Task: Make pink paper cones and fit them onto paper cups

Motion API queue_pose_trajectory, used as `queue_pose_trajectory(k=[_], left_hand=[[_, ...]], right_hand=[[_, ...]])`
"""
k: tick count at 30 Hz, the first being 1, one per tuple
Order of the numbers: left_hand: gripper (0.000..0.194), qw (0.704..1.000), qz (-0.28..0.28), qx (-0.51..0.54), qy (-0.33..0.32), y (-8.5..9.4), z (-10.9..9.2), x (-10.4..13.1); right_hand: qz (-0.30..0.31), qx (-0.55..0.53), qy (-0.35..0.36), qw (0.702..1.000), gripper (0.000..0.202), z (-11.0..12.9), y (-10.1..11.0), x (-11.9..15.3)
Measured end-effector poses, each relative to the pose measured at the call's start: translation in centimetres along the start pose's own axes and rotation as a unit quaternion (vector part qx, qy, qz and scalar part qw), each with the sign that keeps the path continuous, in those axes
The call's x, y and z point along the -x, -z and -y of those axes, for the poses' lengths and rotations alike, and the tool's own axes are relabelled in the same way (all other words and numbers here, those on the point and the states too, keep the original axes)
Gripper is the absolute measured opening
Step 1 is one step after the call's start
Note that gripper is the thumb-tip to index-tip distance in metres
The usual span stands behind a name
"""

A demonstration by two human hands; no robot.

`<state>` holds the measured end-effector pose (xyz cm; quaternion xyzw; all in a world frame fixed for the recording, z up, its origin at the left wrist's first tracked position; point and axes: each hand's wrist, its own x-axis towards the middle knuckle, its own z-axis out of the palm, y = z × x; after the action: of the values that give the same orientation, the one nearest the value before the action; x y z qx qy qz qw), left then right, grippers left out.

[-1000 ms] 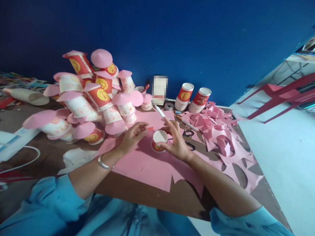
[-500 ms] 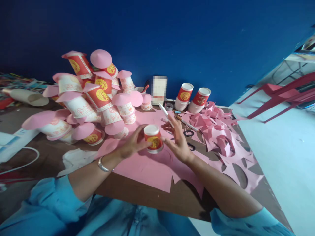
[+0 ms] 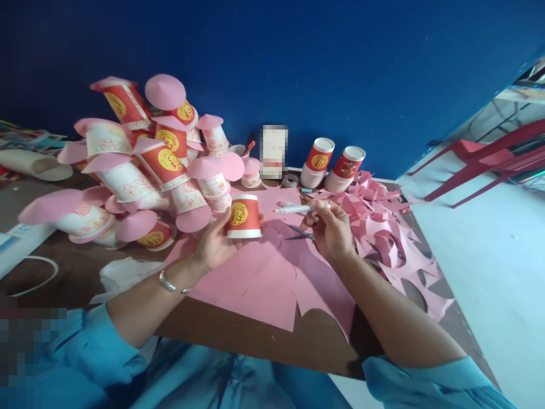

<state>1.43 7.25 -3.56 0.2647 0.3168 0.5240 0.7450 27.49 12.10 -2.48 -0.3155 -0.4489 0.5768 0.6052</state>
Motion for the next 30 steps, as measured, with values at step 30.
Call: queue_pose_trajectory(k=[30], left_hand=[[0.049, 0.998, 0.042, -0.051, 0.003, 0.6, 0.1, -0.2]], right_hand=[[0.080, 0.063, -0.025, 0.994, 0.028, 0.6, -3.3, 2.9]])
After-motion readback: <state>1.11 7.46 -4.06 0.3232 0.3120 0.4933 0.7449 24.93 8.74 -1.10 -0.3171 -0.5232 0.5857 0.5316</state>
